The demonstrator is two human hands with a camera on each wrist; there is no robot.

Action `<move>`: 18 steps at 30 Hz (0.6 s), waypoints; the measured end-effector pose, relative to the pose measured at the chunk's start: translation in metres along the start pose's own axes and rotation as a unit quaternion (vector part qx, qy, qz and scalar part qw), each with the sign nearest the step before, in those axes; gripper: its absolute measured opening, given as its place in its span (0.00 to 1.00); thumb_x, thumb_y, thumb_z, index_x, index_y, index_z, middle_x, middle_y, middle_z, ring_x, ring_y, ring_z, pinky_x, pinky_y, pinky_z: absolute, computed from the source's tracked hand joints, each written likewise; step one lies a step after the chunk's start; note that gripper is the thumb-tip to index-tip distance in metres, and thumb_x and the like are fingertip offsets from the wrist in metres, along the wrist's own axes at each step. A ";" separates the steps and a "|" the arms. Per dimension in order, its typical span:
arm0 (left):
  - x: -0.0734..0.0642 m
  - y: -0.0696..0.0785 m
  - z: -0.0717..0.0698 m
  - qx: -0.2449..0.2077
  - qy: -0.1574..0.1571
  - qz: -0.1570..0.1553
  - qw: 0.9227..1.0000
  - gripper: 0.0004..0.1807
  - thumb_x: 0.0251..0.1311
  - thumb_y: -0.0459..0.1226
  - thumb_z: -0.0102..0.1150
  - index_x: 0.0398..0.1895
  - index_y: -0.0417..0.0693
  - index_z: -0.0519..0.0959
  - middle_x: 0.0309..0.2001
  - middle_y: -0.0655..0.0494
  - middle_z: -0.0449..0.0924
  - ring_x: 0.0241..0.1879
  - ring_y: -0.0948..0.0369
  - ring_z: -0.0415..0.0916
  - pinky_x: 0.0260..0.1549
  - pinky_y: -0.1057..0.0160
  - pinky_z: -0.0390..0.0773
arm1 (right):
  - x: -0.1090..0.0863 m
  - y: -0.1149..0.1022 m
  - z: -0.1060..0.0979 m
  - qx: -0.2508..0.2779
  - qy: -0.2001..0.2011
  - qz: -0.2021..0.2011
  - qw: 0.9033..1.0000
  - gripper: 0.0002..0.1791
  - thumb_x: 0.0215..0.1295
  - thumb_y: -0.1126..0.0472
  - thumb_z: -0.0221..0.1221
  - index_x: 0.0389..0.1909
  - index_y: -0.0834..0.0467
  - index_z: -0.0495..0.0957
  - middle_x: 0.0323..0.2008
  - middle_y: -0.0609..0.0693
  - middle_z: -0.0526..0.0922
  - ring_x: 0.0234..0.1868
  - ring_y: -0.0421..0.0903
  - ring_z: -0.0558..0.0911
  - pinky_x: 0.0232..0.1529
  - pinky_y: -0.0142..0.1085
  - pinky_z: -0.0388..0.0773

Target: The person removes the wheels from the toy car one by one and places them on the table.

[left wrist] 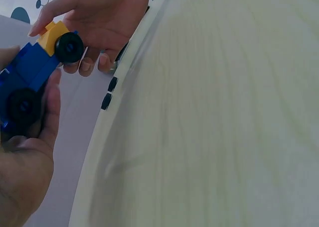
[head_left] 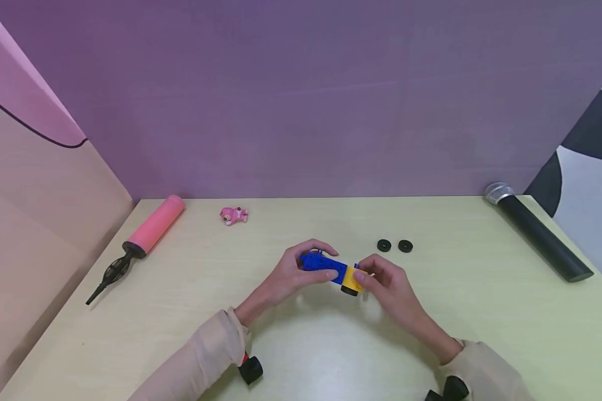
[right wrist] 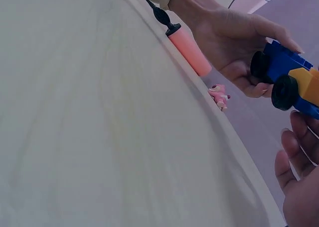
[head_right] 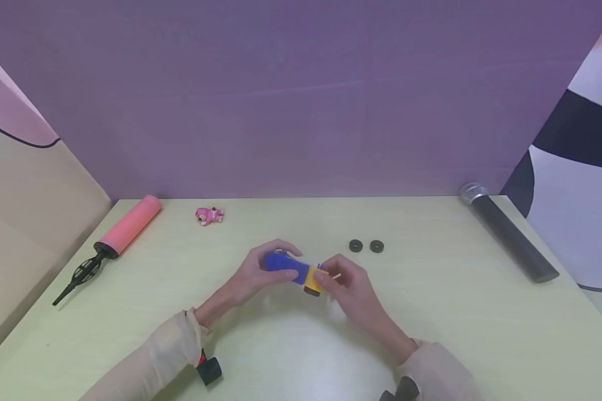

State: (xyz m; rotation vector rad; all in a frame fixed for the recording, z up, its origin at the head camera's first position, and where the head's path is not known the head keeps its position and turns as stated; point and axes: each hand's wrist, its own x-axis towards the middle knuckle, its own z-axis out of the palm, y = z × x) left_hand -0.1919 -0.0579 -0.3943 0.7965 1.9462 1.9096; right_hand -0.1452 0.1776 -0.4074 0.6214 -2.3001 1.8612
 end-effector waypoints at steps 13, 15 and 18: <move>0.002 -0.002 0.003 -0.002 -0.058 -0.004 0.998 0.21 0.66 0.39 0.68 0.58 0.38 0.78 0.44 0.49 0.86 0.43 0.57 0.84 0.47 0.59 0.84 | 0.004 -0.003 -0.001 0.007 0.046 0.046 0.998 0.08 0.78 0.65 0.55 0.43 0.69 0.76 0.36 0.53 0.78 0.37 0.46 0.77 0.39 0.29 0.78; 0.003 -0.002 0.006 -0.010 -0.067 -0.014 0.998 0.21 0.66 0.35 0.67 0.60 0.39 0.76 0.42 0.51 0.86 0.42 0.58 0.84 0.48 0.59 0.84 | 0.005 -0.003 -0.001 0.005 0.041 0.041 0.998 0.08 0.78 0.65 0.55 0.42 0.68 0.77 0.35 0.52 0.77 0.36 0.46 0.76 0.36 0.30 0.77; 0.004 0.000 0.011 -0.019 -0.084 -0.024 0.996 0.24 0.66 0.31 0.66 0.64 0.41 0.73 0.40 0.52 0.86 0.40 0.59 0.84 0.48 0.58 0.83 | 0.007 -0.005 0.000 0.011 0.033 0.039 0.999 0.09 0.78 0.65 0.56 0.39 0.67 0.77 0.31 0.51 0.76 0.32 0.46 0.74 0.32 0.32 0.73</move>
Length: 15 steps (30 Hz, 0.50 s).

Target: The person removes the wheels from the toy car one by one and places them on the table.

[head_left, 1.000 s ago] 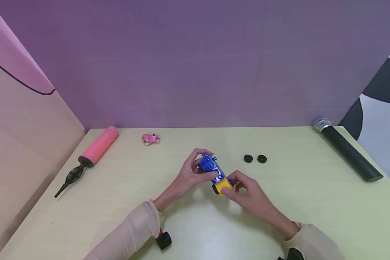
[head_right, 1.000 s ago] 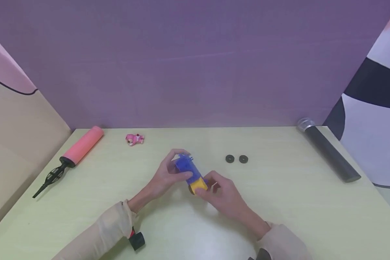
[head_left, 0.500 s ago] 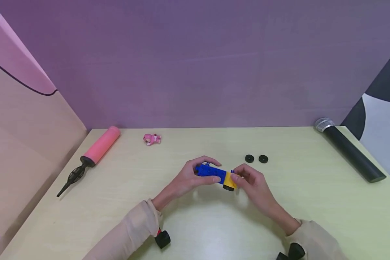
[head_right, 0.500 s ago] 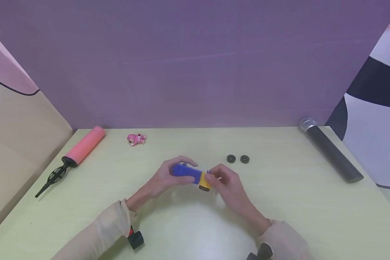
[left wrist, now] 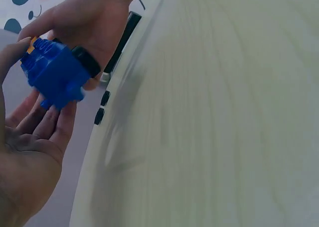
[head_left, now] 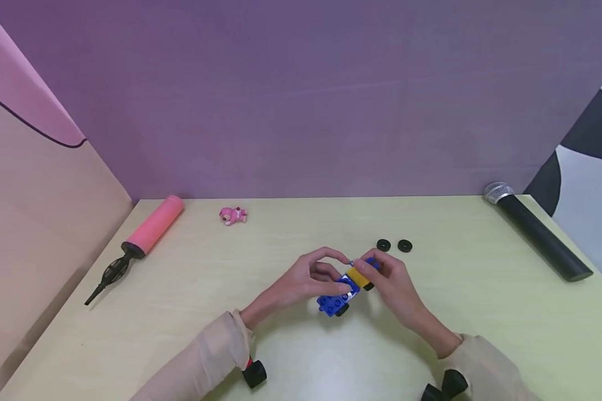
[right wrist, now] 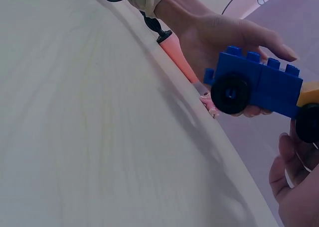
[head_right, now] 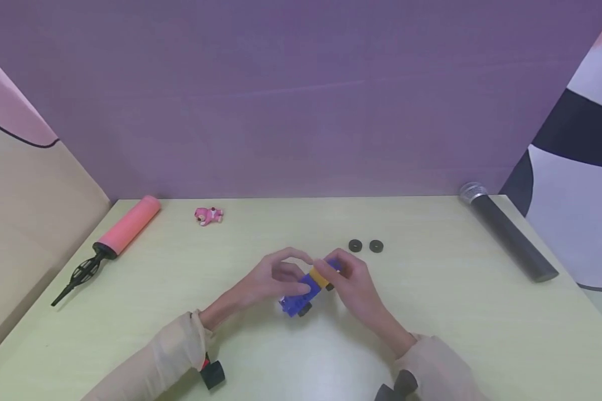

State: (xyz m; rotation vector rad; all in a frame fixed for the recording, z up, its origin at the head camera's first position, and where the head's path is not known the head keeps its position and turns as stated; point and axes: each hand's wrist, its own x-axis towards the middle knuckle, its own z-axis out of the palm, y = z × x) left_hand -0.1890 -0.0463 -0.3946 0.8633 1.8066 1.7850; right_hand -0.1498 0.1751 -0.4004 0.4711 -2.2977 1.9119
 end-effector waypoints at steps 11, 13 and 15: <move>-0.001 0.001 0.005 0.003 -0.017 -0.005 1.000 0.37 0.67 0.30 0.65 0.77 0.52 0.64 0.40 0.53 0.84 0.39 0.59 0.84 0.46 0.61 0.83 | 0.003 -0.010 0.008 -0.005 -0.017 0.044 0.999 0.17 0.83 0.56 0.50 0.41 0.67 0.77 0.30 0.51 0.72 0.34 0.47 0.73 0.35 0.33 0.71; -0.002 0.001 0.005 0.005 -0.007 -0.003 1.000 0.36 0.68 0.31 0.65 0.77 0.51 0.65 0.41 0.53 0.83 0.41 0.58 0.85 0.47 0.60 0.84 | 0.003 -0.010 0.008 -0.005 -0.019 0.032 0.999 0.20 0.85 0.56 0.45 0.42 0.68 0.77 0.33 0.52 0.74 0.35 0.47 0.75 0.37 0.34 0.75; -0.003 0.001 0.004 0.008 0.006 -0.001 1.000 0.35 0.68 0.31 0.65 0.77 0.50 0.66 0.43 0.51 0.84 0.43 0.57 0.85 0.49 0.59 0.84 | 0.003 -0.009 0.006 -0.008 -0.018 0.018 1.000 0.23 0.86 0.55 0.41 0.43 0.69 0.77 0.34 0.54 0.76 0.36 0.48 0.76 0.37 0.34 0.78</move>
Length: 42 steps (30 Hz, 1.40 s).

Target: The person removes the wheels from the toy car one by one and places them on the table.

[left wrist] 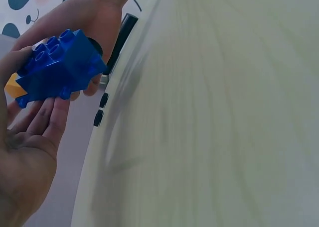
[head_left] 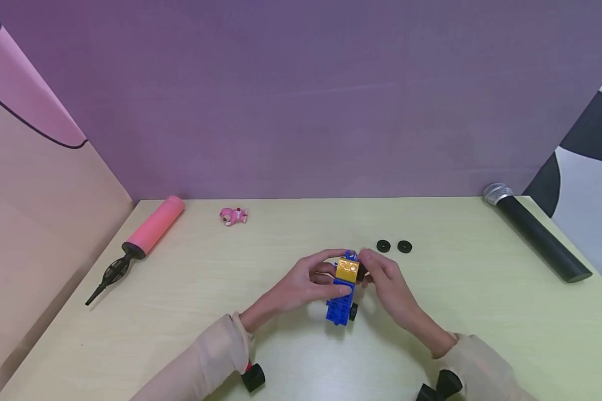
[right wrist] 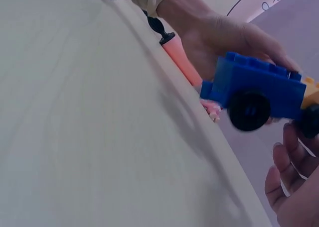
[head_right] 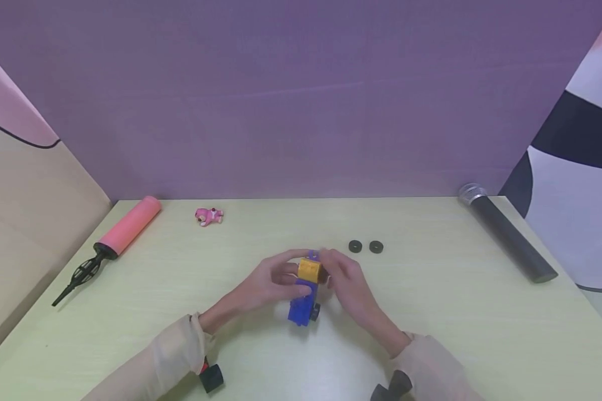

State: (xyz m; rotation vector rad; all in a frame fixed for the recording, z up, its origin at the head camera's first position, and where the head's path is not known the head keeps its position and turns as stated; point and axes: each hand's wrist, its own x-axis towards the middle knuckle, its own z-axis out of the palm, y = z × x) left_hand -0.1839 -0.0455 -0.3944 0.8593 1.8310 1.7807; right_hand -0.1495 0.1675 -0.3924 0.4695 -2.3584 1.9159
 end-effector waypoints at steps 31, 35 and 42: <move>-0.005 -0.002 -0.006 -0.009 0.019 0.011 1.000 0.33 0.69 0.35 0.65 0.75 0.42 0.66 0.48 0.44 0.84 0.48 0.52 0.85 0.53 0.54 0.83 | -0.011 0.019 0.007 0.038 -0.010 -0.046 0.998 0.10 0.81 0.67 0.50 0.55 0.69 0.70 0.42 0.54 0.80 0.39 0.44 0.81 0.40 0.31 0.81; -0.005 -0.003 -0.006 -0.008 0.017 0.014 1.000 0.33 0.69 0.35 0.65 0.75 0.42 0.65 0.49 0.43 0.84 0.49 0.51 0.85 0.54 0.54 0.83 | -0.012 0.019 0.009 0.030 -0.002 -0.057 0.998 0.10 0.82 0.67 0.49 0.56 0.69 0.71 0.42 0.53 0.79 0.39 0.44 0.80 0.40 0.31 0.80; -0.006 -0.003 -0.006 -0.010 0.014 0.024 1.000 0.33 0.69 0.35 0.65 0.75 0.42 0.65 0.50 0.41 0.84 0.49 0.51 0.85 0.54 0.54 0.82 | -0.013 0.019 0.014 0.024 0.028 -0.087 0.996 0.12 0.80 0.70 0.50 0.58 0.69 0.72 0.46 0.52 0.79 0.43 0.43 0.81 0.43 0.31 0.80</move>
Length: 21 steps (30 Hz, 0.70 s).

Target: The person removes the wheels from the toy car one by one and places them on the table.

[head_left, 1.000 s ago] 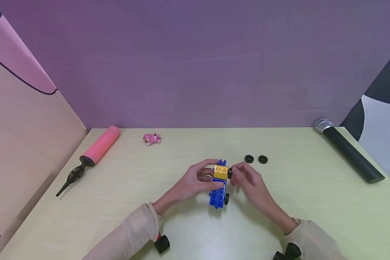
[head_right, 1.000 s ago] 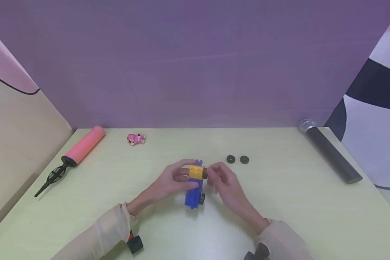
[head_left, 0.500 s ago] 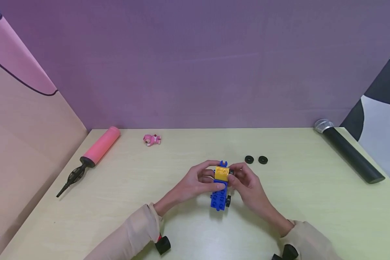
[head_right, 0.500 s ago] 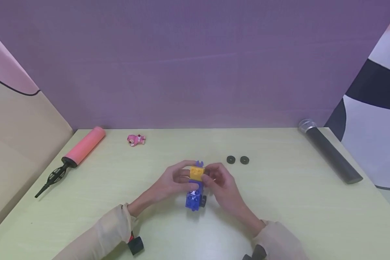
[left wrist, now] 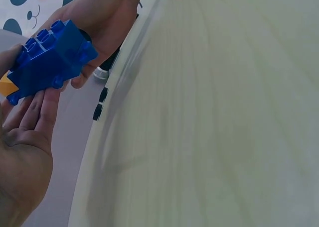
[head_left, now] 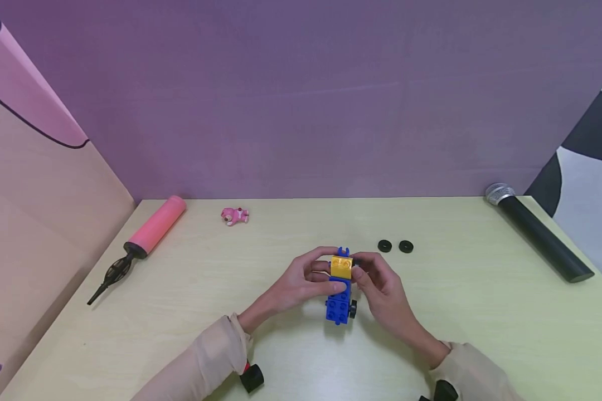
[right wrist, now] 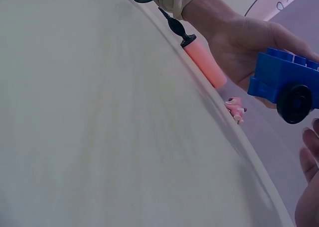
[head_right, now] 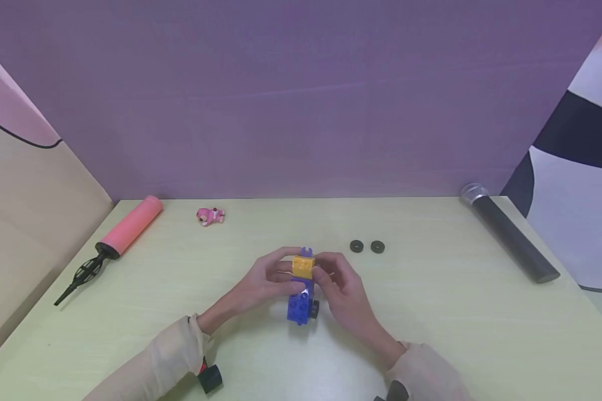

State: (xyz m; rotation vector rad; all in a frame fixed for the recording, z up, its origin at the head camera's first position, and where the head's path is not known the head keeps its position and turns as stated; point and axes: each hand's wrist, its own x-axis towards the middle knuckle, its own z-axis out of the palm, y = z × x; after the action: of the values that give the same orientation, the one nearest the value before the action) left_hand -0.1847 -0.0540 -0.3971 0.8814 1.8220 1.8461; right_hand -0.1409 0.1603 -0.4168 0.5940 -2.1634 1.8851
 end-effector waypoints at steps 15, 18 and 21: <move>-0.001 -0.001 0.001 0.014 0.006 0.008 1.000 0.33 0.69 0.34 0.65 0.75 0.41 0.66 0.50 0.40 0.84 0.48 0.51 0.86 0.53 0.54 0.83 | 0.001 0.000 0.007 -0.039 0.035 -0.082 0.995 0.09 0.74 0.77 0.52 0.52 0.70 0.75 0.42 0.58 0.83 0.39 0.41 0.83 0.42 0.29 0.83; -0.001 -0.002 0.001 0.013 -0.002 0.010 1.000 0.33 0.70 0.35 0.64 0.75 0.40 0.65 0.51 0.39 0.84 0.49 0.52 0.86 0.53 0.54 0.83 | 0.002 0.000 0.007 -0.067 0.045 -0.104 0.991 0.10 0.71 0.80 0.55 0.49 0.69 0.76 0.38 0.55 0.83 0.35 0.40 0.82 0.38 0.28 0.83; -0.001 -0.002 0.002 0.011 -0.008 0.014 1.000 0.32 0.71 0.35 0.64 0.75 0.40 0.65 0.52 0.38 0.84 0.49 0.51 0.86 0.53 0.54 0.83 | 0.003 0.002 0.005 -0.106 0.056 -0.137 0.983 0.12 0.66 0.81 0.57 0.47 0.68 0.76 0.33 0.51 0.83 0.31 0.40 0.79 0.31 0.26 0.79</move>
State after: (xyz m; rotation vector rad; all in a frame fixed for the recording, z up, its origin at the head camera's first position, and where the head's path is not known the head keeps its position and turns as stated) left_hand -0.1827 -0.0534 -0.3997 0.9310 1.8332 1.8332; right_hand -0.1436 0.1548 -0.4185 0.6841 -2.0551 1.4908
